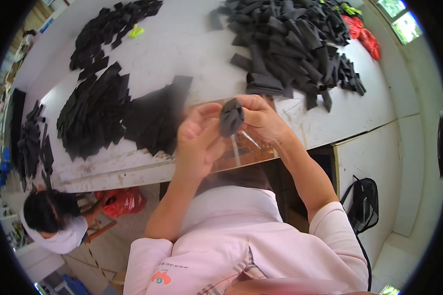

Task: The recorder is folding and applying an adhesive or treatment to small black fabric/rubber strips at a manufacturing workbench.

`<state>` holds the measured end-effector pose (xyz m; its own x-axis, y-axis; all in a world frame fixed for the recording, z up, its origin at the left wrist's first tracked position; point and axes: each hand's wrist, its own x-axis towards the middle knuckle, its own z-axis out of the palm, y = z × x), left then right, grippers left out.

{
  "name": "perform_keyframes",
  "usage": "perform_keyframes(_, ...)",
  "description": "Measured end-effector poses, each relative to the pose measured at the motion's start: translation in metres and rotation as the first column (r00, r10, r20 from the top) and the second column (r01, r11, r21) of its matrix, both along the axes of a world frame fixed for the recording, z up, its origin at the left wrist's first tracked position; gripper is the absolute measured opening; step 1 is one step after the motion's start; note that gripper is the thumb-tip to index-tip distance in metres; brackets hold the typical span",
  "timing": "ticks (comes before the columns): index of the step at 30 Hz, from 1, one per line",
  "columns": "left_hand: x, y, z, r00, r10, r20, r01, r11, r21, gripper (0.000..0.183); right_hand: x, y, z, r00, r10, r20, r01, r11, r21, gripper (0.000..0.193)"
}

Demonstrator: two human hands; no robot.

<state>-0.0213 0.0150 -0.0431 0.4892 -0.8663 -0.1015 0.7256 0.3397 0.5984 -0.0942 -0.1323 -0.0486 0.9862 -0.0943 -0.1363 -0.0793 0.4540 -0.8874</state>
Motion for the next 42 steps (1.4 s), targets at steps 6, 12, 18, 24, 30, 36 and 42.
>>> perform_keyframes(6, 0.019, -0.006, -0.006, 0.793, -0.29, -0.537, 0.076, 0.92, -0.384, 0.017, 0.009, 0.012, -0.002, 0.984, -0.159, 0.077, 0.167, 0.979, -0.118, 0.031)
perform_keyframes(12, 0.018, 0.003, -0.006, 0.869, -0.23, -0.437, 0.095, 0.946, -0.309, 0.022, 0.008, 0.008, 0.007, 0.993, -0.078, 0.086, 0.098, 0.96, -0.262, 0.03)
perform_keyframes(18, 0.005, -0.004, 0.007, 0.669, 0.246, 0.701, -0.399, 0.915, 0.061, 0.036, 0.003, 0.012, -0.016, 0.99, -0.135, 0.045, 0.137, 0.989, -0.048, 0.031)
perform_keyframes(24, 0.012, -0.005, 0.029, 0.507, 0.282, 0.814, -0.316, 0.94, -0.129, 0.016, -0.008, 0.017, 0.016, 0.88, -0.388, 0.274, 0.475, 0.724, -0.499, 0.033)
perform_keyframes(30, -0.001, 0.004, 0.026, 0.673, 0.531, 0.516, -0.506, 0.838, -0.203, 0.007, -0.005, 0.026, 0.068, 0.972, 0.069, 0.225, 0.235, -0.242, -0.941, 0.022)
perform_keyframes(36, 0.008, -0.012, 0.021, 0.847, 0.236, 0.477, -0.235, 0.97, -0.062, 0.013, -0.008, 0.014, -0.001, 0.934, -0.022, 0.356, 0.357, 0.095, -0.929, 0.018)
perform_keyframes(42, 0.006, -0.025, 0.037, 0.508, -0.035, 0.86, -0.176, 0.974, 0.143, 0.01, -0.018, 0.02, -0.024, 0.884, -0.118, 0.453, 0.459, 0.412, -0.787, 0.016)
